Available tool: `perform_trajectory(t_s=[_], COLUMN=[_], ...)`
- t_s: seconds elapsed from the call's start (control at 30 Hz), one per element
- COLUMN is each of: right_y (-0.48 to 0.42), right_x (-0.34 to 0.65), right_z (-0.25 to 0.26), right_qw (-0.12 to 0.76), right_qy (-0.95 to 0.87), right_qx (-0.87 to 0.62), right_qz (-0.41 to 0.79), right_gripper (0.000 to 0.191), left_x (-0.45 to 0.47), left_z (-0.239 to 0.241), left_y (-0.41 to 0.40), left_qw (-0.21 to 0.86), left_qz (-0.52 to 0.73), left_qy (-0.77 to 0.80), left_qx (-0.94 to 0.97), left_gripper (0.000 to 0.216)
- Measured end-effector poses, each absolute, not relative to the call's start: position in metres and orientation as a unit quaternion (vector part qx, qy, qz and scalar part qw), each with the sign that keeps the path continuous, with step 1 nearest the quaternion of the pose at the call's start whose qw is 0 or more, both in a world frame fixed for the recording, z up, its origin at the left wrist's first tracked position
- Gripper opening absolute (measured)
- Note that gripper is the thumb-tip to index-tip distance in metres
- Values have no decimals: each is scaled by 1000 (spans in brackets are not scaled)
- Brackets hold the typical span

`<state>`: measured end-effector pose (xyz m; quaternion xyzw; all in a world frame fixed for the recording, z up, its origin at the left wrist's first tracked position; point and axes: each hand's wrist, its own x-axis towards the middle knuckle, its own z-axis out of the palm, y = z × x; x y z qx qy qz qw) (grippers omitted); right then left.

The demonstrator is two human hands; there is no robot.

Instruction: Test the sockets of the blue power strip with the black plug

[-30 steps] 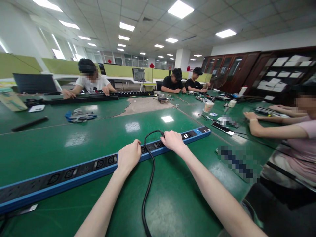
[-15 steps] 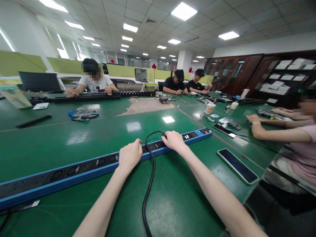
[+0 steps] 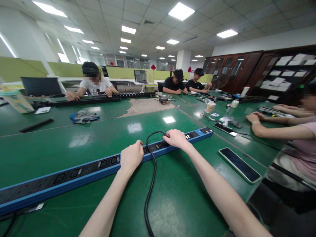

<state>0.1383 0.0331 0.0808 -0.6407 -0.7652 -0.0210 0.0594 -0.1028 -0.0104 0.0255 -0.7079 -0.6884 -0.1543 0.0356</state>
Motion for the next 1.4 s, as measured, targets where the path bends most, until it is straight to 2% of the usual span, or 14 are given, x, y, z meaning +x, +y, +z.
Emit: perform_trajectory(t_s=[0.4,0.6,0.7,0.77,0.8,0.9,0.97,1.2,1.33,1.4], right_y=[45,45,53,60,62,59,51,31,32,33], right_x=[141,145,160,178,188,214,224,234,239,242], right_z=[75,65,91,125,144,189,196,120,98,96], right_qw=[56,115,212,289,301,265,229,124,160,192], right_qy=[-789,-803,-781,-761,-761,-789,-798,-754,-751,-769], right_qx=[-610,-583,-587,-580,-574,-554,-557,-643,-640,-610], right_qz=[-42,-43,-23,10,30,19,-23,-55,-38,19], right_gripper=[43,42,43,47,48,48,46,46,41,36], left_x=[-107,-108,-108,-108,-108,-107,-107,-105,-103,-103], left_z=[22,23,23,24,24,24,24,26,28,28], left_y=[-10,-9,-9,-9,-9,-9,-10,-12,-14,-14], left_qw=[34,24,20,21,21,26,29,30,23,21], left_qz=[-170,-166,-168,-168,-167,-162,-162,-165,-161,-162], left_qy=[-681,-689,-687,-685,-685,-687,-686,-683,-688,-688], left_qx=[-712,-705,-707,-708,-709,-707,-709,-711,-707,-707], left_gripper=[41,42,42,42,42,43,43,43,43,43])
